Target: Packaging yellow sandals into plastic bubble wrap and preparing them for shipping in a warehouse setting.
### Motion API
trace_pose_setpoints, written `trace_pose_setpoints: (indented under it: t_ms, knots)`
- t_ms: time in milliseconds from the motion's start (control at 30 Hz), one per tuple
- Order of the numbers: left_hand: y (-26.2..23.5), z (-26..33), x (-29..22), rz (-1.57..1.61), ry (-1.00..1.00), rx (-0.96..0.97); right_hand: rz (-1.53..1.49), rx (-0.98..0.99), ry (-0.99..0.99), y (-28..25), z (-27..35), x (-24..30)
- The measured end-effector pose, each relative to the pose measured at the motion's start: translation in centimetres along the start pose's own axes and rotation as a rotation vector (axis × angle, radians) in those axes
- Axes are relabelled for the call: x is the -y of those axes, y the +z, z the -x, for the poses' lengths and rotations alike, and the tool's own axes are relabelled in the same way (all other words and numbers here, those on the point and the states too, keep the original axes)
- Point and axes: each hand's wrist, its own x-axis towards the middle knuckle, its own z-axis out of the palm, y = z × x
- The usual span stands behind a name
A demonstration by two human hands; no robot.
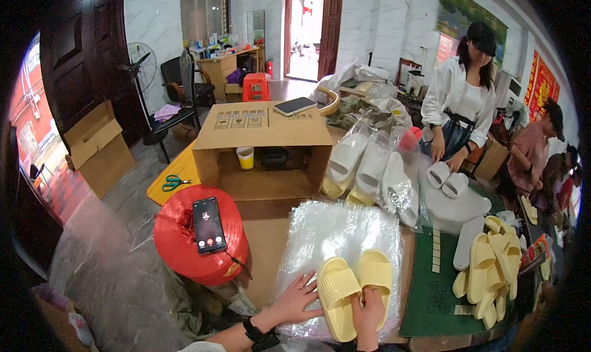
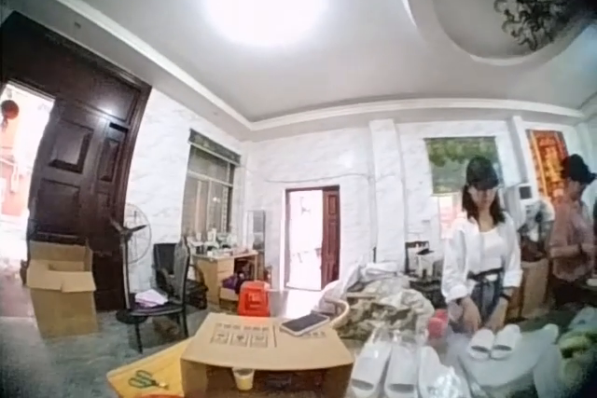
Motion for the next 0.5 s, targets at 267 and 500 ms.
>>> trace_pose_setpoints:
  t_ms: [267,500]
  knots:
    - [0.2,-0.6,0.8,0.02,0.03,-0.077,0.03,-0.006,-0.017,0.7,-0.9,-0.9]
    - [-0.6,-0.5,0.4,-0.001,0.005,0.01,0.073,-0.01,-0.015,0.8,-1.0,-1.0]
